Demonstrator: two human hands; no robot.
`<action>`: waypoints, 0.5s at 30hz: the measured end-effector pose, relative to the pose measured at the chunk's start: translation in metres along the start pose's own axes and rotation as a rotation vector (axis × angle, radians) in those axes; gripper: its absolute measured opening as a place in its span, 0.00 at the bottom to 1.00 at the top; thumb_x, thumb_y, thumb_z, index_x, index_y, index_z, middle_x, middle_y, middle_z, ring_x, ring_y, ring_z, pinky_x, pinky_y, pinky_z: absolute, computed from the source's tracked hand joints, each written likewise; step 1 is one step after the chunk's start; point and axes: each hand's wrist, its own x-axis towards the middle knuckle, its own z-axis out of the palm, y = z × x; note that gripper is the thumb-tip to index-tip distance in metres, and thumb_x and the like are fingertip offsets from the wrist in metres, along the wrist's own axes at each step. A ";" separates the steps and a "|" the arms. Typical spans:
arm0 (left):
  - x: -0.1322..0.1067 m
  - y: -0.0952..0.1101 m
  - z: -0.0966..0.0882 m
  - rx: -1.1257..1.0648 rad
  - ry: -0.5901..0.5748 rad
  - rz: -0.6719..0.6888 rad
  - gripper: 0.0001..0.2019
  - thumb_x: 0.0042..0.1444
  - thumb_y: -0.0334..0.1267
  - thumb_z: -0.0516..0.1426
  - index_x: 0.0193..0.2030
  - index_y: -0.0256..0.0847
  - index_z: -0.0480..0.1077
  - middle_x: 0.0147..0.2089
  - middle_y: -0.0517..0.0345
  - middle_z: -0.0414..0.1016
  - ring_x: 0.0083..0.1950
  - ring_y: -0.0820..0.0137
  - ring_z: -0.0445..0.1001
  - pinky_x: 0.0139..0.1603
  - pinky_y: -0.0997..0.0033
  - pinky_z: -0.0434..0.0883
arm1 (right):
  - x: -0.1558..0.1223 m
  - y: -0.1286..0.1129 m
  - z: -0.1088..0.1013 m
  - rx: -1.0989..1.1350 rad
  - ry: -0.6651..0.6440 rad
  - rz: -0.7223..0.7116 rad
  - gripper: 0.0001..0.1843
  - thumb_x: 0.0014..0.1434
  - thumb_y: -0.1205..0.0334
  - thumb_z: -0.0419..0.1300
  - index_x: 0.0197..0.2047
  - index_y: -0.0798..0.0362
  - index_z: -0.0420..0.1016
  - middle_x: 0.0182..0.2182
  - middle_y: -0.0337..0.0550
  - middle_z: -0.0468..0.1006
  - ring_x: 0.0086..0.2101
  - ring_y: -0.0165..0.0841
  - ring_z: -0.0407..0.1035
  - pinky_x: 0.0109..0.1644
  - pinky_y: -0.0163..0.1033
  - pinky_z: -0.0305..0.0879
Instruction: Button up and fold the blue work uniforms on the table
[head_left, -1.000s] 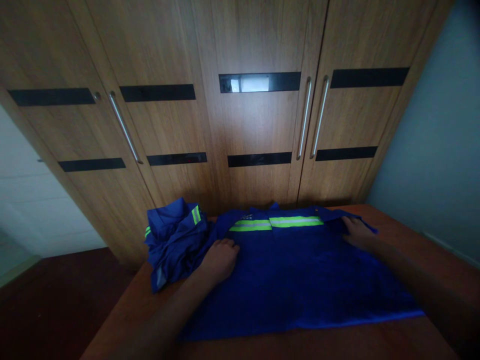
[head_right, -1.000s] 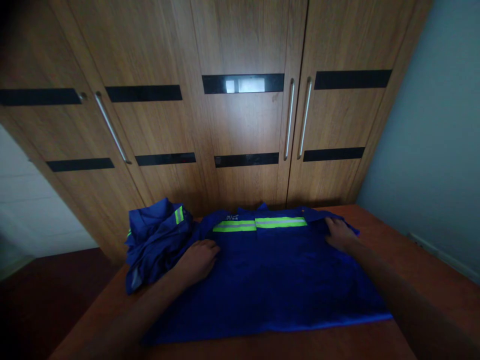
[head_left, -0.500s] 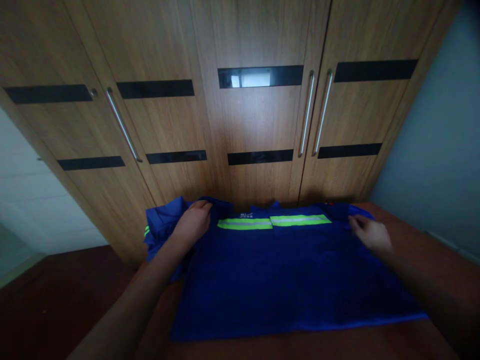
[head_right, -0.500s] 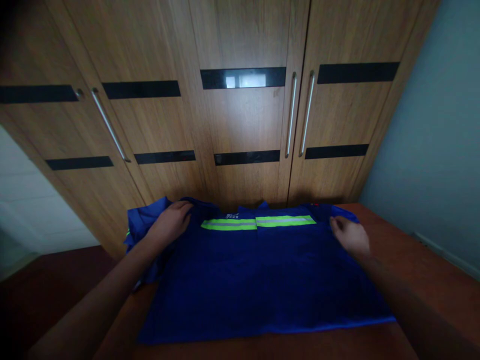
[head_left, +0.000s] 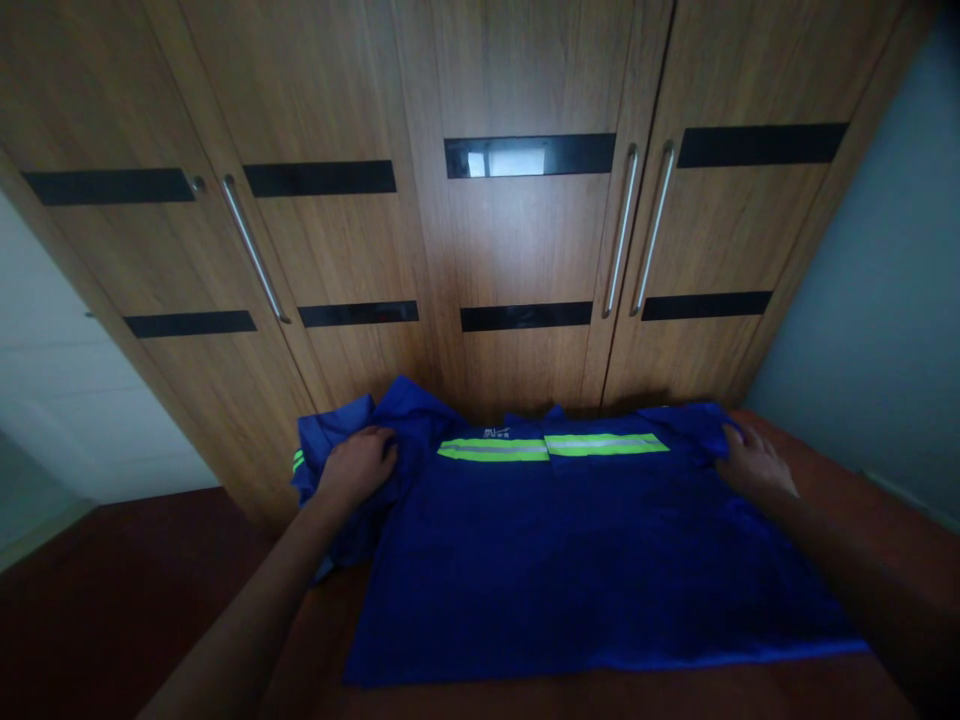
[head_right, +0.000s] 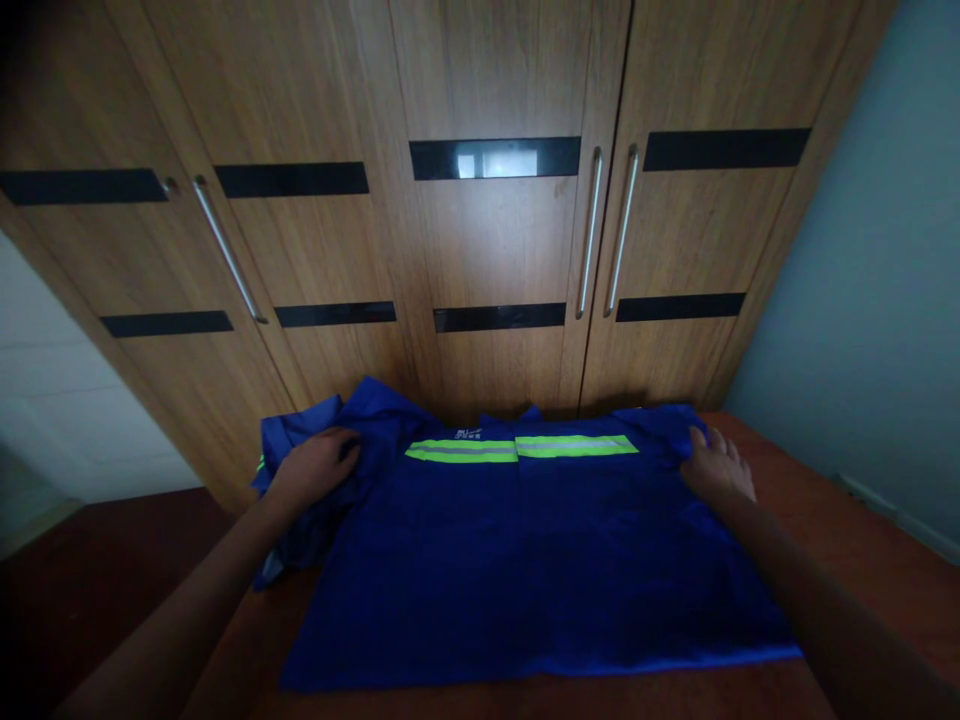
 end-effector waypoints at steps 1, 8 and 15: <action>-0.001 0.003 -0.002 0.011 0.028 0.000 0.16 0.60 0.41 0.47 0.48 0.41 0.70 0.49 0.50 0.74 0.49 0.61 0.72 0.50 0.62 0.66 | -0.004 -0.004 0.001 -0.026 -0.005 -0.007 0.28 0.54 0.63 0.50 0.59 0.59 0.62 0.59 0.66 0.62 0.58 0.57 0.56 0.57 0.58 0.56; -0.018 0.049 -0.015 -0.010 0.144 0.268 0.14 0.61 0.34 0.46 0.47 0.40 0.69 0.49 0.47 0.72 0.54 0.58 0.67 0.56 0.56 0.60 | -0.025 -0.066 -0.004 0.154 -0.264 -0.306 0.19 0.59 0.55 0.48 0.48 0.52 0.73 0.47 0.49 0.76 0.49 0.41 0.68 0.58 0.46 0.60; -0.031 0.086 0.025 -0.035 -0.211 0.450 0.18 0.56 0.34 0.53 0.54 0.41 0.66 0.49 0.45 0.73 0.51 0.56 0.71 0.50 0.54 0.66 | -0.018 -0.093 -0.030 0.143 -0.526 -0.408 0.20 0.60 0.47 0.49 0.33 0.51 0.76 0.33 0.46 0.79 0.36 0.40 0.72 0.41 0.43 0.66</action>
